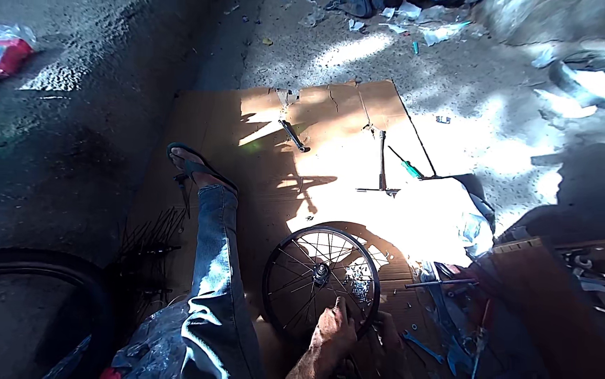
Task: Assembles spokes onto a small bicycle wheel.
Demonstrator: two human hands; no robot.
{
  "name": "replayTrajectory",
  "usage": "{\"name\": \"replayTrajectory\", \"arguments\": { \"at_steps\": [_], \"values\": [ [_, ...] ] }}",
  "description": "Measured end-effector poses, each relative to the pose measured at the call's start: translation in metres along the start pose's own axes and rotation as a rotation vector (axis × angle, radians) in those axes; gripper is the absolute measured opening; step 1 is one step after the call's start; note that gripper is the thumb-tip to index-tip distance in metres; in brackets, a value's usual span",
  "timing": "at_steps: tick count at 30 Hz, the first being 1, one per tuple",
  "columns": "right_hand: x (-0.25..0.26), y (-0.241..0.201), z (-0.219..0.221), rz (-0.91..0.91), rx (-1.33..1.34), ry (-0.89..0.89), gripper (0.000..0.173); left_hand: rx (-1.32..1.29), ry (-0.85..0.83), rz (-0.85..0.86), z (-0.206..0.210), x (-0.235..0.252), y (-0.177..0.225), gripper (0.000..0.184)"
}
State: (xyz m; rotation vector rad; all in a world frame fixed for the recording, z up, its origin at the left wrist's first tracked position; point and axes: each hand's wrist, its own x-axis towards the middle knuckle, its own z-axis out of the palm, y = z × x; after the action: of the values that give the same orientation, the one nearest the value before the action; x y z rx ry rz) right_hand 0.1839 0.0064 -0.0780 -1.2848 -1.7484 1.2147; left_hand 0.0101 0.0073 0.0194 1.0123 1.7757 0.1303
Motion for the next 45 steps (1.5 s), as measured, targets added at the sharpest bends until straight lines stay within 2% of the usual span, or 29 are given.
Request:
{"name": "replayTrajectory", "arguments": {
  "at_steps": [2, 5, 6, 7, 9, 10, 13, 17, 20, 23, 26, 30, 32, 37, 41, 45],
  "values": [
    [-0.001, -0.002, 0.001, 0.009, 0.048, 0.034, 0.026, 0.245, 0.070, 0.117, -0.003, -0.007, 0.007, 0.041],
    [-0.001, -0.002, 0.002, 0.015, -0.022, 0.055, 0.023, 0.540, 0.403, 0.573, 0.006, 0.007, 0.001, 0.031],
    [-0.002, 0.001, 0.004, -0.008, -0.044, 0.069, 0.025, 0.582, 0.435, 0.700, 0.005, 0.015, 0.000, 0.027],
    [-0.002, 0.004, 0.007, -0.040, -0.056, 0.089, 0.026, 0.606, 0.348, 0.735, 0.001, 0.021, 0.003, 0.026],
    [-0.002, 0.007, 0.009, -0.067, -0.067, 0.120, 0.024, 0.576, 0.080, 0.676, -0.010, 0.029, 0.011, 0.026],
    [-0.003, 0.006, 0.009, -0.071, -0.072, 0.128, 0.024, 0.524, -0.002, 0.647, -0.013, 0.033, 0.014, 0.026],
    [-0.004, -0.001, 0.012, -0.048, -0.044, 0.147, 0.025, 0.400, -0.110, 0.560, -0.019, 0.040, 0.020, 0.032],
    [-0.005, 0.001, 0.013, -0.088, -0.088, 0.176, 0.025, 0.359, -0.195, 0.515, -0.022, 0.047, 0.030, 0.035],
    [-0.004, -0.001, 0.011, -0.106, -0.138, 0.196, 0.025, 0.372, -0.228, 0.472, -0.024, 0.047, 0.036, 0.038],
    [-0.005, -0.012, 0.011, -0.048, -0.181, 0.192, 0.027, 0.398, -0.257, 0.423, -0.025, 0.044, 0.041, 0.040],
    [-0.007, -0.014, 0.014, -0.022, -0.188, 0.225, 0.028, 0.371, -0.225, 0.416, -0.020, 0.041, 0.041, 0.045],
    [-0.008, -0.012, 0.004, 0.009, -0.022, 0.127, 0.028, 0.370, -0.123, 0.419, -0.010, 0.041, 0.035, 0.041],
    [-0.008, -0.013, 0.003, 0.025, 0.067, 0.079, 0.031, 0.376, -0.127, 0.396, -0.011, 0.042, 0.034, 0.039],
    [-0.005, -0.013, 0.007, -0.034, -0.073, 0.170, 0.020, 0.382, -0.109, 0.352, -0.011, 0.038, 0.038, 0.036],
    [-0.004, -0.013, 0.011, -0.074, -0.133, 0.241, 0.022, 0.414, -0.094, 0.323, -0.010, 0.036, 0.042, 0.035],
    [-0.005, -0.018, 0.005, 0.007, 0.044, 0.110, 0.028, 0.376, -0.133, 0.321, -0.017, 0.034, 0.042, 0.035]
  ]
}}
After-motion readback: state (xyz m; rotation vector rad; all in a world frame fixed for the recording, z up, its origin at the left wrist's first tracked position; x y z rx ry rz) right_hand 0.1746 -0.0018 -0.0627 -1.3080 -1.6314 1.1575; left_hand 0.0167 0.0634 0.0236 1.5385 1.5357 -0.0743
